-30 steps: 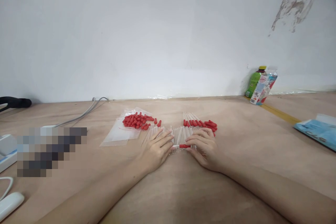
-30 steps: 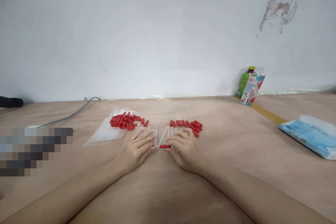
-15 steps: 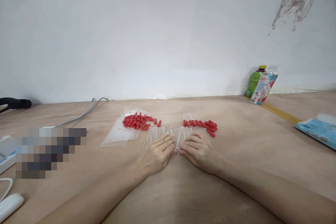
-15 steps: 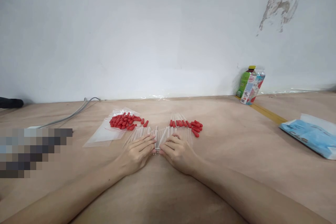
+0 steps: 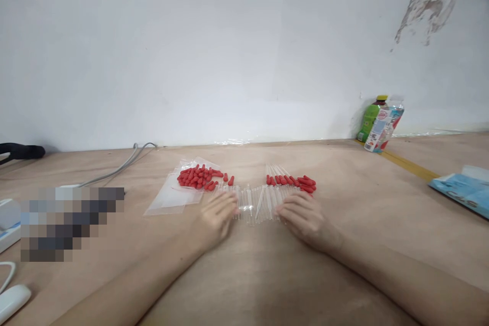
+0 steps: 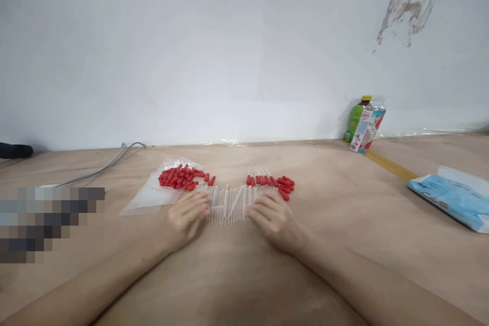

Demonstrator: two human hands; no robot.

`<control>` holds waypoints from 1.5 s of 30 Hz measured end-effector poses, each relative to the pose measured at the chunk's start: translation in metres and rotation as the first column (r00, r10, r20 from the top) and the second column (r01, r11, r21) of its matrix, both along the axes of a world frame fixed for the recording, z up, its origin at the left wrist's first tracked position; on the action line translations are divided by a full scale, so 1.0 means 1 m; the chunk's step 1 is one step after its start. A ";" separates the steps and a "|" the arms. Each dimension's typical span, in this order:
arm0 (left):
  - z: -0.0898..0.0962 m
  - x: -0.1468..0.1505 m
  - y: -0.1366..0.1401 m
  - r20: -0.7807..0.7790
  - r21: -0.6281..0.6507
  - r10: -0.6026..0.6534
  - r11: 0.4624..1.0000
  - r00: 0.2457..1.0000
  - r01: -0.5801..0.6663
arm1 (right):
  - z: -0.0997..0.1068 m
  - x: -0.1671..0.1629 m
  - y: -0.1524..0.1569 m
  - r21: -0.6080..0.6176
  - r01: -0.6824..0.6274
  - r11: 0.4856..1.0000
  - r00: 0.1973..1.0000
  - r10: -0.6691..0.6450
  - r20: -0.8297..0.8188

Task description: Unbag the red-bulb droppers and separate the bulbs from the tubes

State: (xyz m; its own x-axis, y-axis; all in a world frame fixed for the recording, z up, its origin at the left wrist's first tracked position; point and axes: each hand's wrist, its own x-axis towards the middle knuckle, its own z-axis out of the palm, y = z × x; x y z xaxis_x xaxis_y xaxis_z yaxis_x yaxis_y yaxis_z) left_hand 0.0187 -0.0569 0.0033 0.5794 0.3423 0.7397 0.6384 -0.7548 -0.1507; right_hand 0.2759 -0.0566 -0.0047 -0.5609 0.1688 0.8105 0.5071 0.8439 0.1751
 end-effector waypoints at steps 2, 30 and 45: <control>0.003 -0.017 0.010 0.119 -0.076 0.160 0.985 0.980 -0.152 | 0.004 0.014 0.006 -0.039 0.123 0.992 0.986 -0.127 -0.112; -0.009 -0.036 0.023 0.137 -0.300 0.388 0.893 0.911 -0.335 | -0.012 0.079 0.056 -0.498 0.231 0.836 0.886 -0.392 -0.249; 0.000 -0.031 0.020 0.154 -0.169 0.271 0.955 0.950 -0.245 | -0.006 0.069 0.061 -0.439 0.322 0.839 0.839 -0.468 -0.279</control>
